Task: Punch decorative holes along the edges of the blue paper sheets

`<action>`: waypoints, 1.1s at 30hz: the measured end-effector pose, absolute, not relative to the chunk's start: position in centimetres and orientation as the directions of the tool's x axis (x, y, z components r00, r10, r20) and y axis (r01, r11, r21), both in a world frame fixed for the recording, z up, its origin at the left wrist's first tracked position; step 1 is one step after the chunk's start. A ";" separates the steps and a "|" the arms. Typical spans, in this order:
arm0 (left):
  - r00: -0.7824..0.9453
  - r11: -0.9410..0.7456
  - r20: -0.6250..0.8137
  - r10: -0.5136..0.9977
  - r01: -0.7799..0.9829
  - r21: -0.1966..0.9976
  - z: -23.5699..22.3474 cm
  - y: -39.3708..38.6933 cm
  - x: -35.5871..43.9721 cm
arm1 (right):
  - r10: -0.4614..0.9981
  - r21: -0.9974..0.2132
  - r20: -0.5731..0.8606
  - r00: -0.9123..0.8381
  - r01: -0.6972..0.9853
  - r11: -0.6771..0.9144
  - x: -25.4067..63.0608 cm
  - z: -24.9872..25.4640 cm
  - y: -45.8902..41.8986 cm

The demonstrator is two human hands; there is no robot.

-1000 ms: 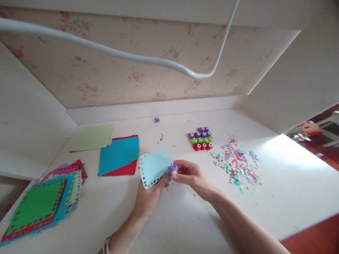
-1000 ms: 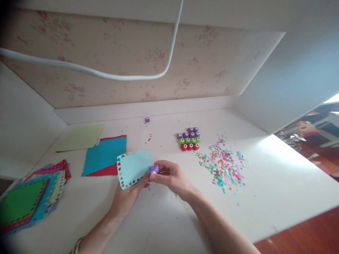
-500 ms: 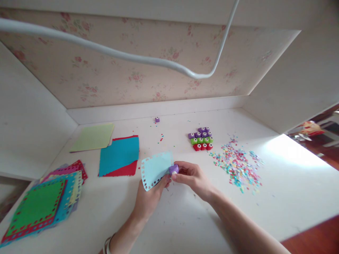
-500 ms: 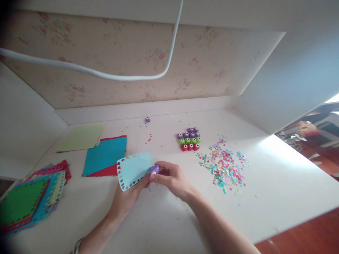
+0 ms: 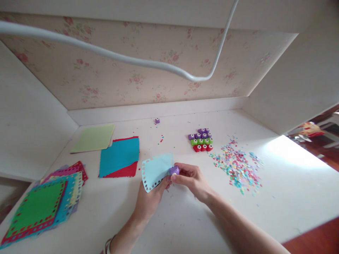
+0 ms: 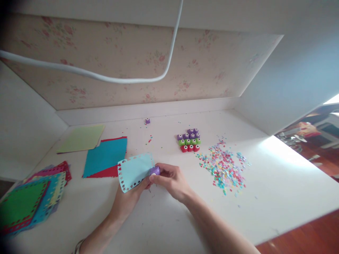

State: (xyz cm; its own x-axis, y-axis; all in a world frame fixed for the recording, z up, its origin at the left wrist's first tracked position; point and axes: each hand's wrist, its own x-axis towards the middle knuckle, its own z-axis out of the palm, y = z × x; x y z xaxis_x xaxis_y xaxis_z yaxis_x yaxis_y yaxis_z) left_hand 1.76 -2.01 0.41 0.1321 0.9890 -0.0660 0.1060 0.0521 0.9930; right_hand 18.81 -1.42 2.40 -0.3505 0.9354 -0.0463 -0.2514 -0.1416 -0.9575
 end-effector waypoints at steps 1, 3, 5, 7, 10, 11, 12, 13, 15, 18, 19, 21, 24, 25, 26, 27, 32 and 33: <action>0.138 0.048 -0.062 0.989 0.105 0.993 0.4 -2.0 1.8 | 0.937 -0.958 -0.041 -0.347 -0.254 -0.136 18.8 2.4 -1.4; 0.141 0.044 -0.059 0.988 0.106 0.993 0.4 -1.9 1.8 | 0.938 -0.959 -0.032 -0.344 -0.256 -0.126 18.8 2.4 -1.4; 0.140 0.046 -0.061 0.988 0.111 0.993 0.5 -1.9 1.8 | 0.940 -0.959 -0.025 -0.340 -0.256 -0.119 18.8 2.4 -1.4; 0.141 0.058 -0.074 0.987 0.117 0.991 0.5 -1.9 1.8 | 0.945 -0.959 -0.024 -0.326 -0.259 -0.113 18.7 2.5 -1.5; 0.151 0.072 -0.089 0.984 0.115 0.991 0.4 -2.0 1.8 | 0.954 -0.959 -0.026 -0.299 -0.261 -0.108 18.5 2.4 -1.6; 0.152 0.075 -0.092 0.984 0.115 0.991 0.4 -2.0 1.8 | 0.956 -0.959 -0.027 -0.292 -0.263 -0.108 18.5 2.4 -1.6; 0.150 0.077 -0.094 0.984 0.113 0.991 0.3 -2.0 1.8 | 0.957 -0.958 -0.028 -0.288 -0.267 -0.108 18.4 2.4 -1.6; 0.145 0.079 -0.094 0.985 0.108 0.991 0.2 -2.0 1.8 | 0.958 -0.955 -0.028 -0.286 -0.274 -0.110 18.4 2.4 -1.6; 0.130 0.087 -0.098 0.987 0.091 0.992 0.1 -2.0 1.8 | 0.956 -0.949 -0.028 -0.291 -0.292 -0.117 18.3 2.3 -1.7; 0.121 0.101 -0.108 0.987 0.064 0.993 -0.1 -2.0 1.9 | 0.952 -0.942 -0.014 -0.306 -0.316 -0.116 18.2 2.2 -1.6; 0.116 0.108 -0.114 0.987 0.058 0.992 -0.1 -2.0 1.9 | 0.949 -0.941 -0.011 -0.314 -0.318 -0.117 18.2 2.2 -1.6; 0.092 0.136 -0.139 0.986 0.038 0.990 -0.1 -1.9 1.9 | 0.944 -0.946 -0.019 -0.328 -0.300 -0.123 18.3 2.0 -1.5; 0.044 0.199 -0.198 0.979 -0.013 0.980 0.2 -1.9 1.9 | 0.946 -0.963 -0.058 -0.320 -0.231 -0.138 18.7 1.9 -1.3; 0.028 0.218 -0.217 0.976 -0.034 0.975 0.4 -1.9 1.9 | 0.949 -0.968 -0.070 -0.306 -0.208 -0.138 18.9 1.9 -1.3; 0.011 0.235 -0.235 0.972 -0.055 0.970 0.6 -1.8 1.9 | 0.953 -0.972 -0.080 -0.291 -0.188 -0.139 19.2 1.9 -1.3; -0.007 0.248 -0.249 0.968 -0.074 0.966 0.8 -1.8 1.8 | 0.957 -0.975 -0.090 -0.277 -0.171 -0.141 19.5 1.8 -1.3; -0.062 0.285 -0.296 0.953 -0.143 0.948 1.6 -1.7 1.9 | 0.983 -0.972 -0.109 -0.147 -0.191 -0.136 20.9 1.6 -1.2; -0.070 0.286 -0.299 0.952 -0.156 0.946 1.6 -1.7 1.9 | 0.990 -0.969 -0.107 -0.092 -0.215 -0.124 21.1 1.7 -1.1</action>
